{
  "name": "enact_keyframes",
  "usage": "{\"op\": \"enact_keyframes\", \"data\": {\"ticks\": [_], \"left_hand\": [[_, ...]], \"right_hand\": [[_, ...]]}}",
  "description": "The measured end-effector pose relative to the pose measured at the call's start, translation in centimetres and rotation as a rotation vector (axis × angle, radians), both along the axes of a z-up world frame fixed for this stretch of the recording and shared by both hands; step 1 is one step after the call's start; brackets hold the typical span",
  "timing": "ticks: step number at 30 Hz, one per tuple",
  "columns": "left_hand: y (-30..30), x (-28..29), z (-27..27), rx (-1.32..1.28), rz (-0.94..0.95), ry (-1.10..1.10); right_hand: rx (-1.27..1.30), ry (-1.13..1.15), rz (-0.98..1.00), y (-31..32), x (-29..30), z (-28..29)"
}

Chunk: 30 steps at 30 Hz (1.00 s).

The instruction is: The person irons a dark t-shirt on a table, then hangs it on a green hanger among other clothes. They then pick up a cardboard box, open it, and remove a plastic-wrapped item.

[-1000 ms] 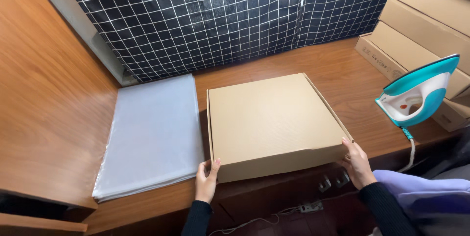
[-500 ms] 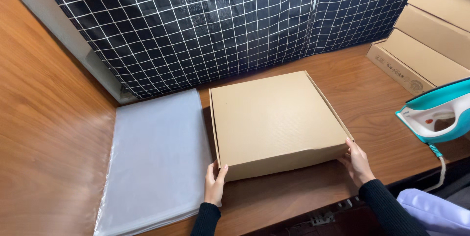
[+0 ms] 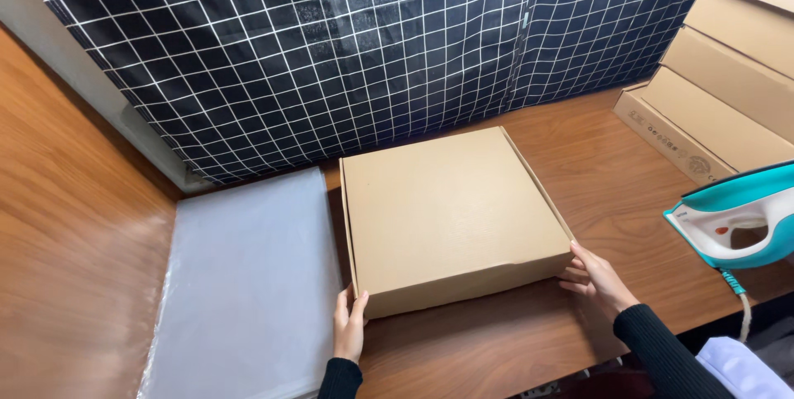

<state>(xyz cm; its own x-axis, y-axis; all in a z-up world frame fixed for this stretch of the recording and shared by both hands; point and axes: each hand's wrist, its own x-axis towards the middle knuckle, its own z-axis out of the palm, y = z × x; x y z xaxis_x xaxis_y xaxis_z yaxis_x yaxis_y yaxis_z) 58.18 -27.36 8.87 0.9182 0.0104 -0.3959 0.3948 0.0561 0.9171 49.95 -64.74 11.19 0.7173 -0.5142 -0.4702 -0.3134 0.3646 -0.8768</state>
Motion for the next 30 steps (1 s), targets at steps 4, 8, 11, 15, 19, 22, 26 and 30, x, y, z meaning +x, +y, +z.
{"op": "enact_keyframes", "data": {"ticks": [4, 8, 11, 15, 19, 22, 26, 30], "left_hand": [[-0.4, 0.1, 0.4, -0.016, 0.012, 0.008], [-0.8, 0.1, 0.7, 0.051, 0.019, 0.035], [-0.7, 0.4, 0.0, 0.051, 0.035, 0.001], [-0.6, 0.9, -1.4, 0.061, 0.054, -0.149], [-0.9, -0.1, 1.9, 0.236, 0.016, -0.011], [-0.5, 0.1, 1.5, 0.307, -0.023, 0.021], [0.1, 0.5, 0.5, 0.350, -0.083, 0.058], [0.4, 0.6, 0.7, 0.411, -0.180, 0.121]], "right_hand": [[0.080, -0.021, 0.021, -0.2, 0.0, 2.0], [0.087, 0.011, 0.093, -0.9, 0.0, 2.8], [0.111, 0.010, 0.132, -1.7, 0.3, 2.0], [0.138, 0.076, 0.202, -3.4, 0.6, -0.1], [0.064, 0.186, 0.244, -2.7, 0.3, 1.1], [-0.006, 0.234, 0.312, -2.7, 0.2, 1.1], [-0.064, 0.278, 0.395, -2.2, 0.0, 1.7], [-0.307, 0.441, 0.451, -1.4, -0.1, 3.6]]}}
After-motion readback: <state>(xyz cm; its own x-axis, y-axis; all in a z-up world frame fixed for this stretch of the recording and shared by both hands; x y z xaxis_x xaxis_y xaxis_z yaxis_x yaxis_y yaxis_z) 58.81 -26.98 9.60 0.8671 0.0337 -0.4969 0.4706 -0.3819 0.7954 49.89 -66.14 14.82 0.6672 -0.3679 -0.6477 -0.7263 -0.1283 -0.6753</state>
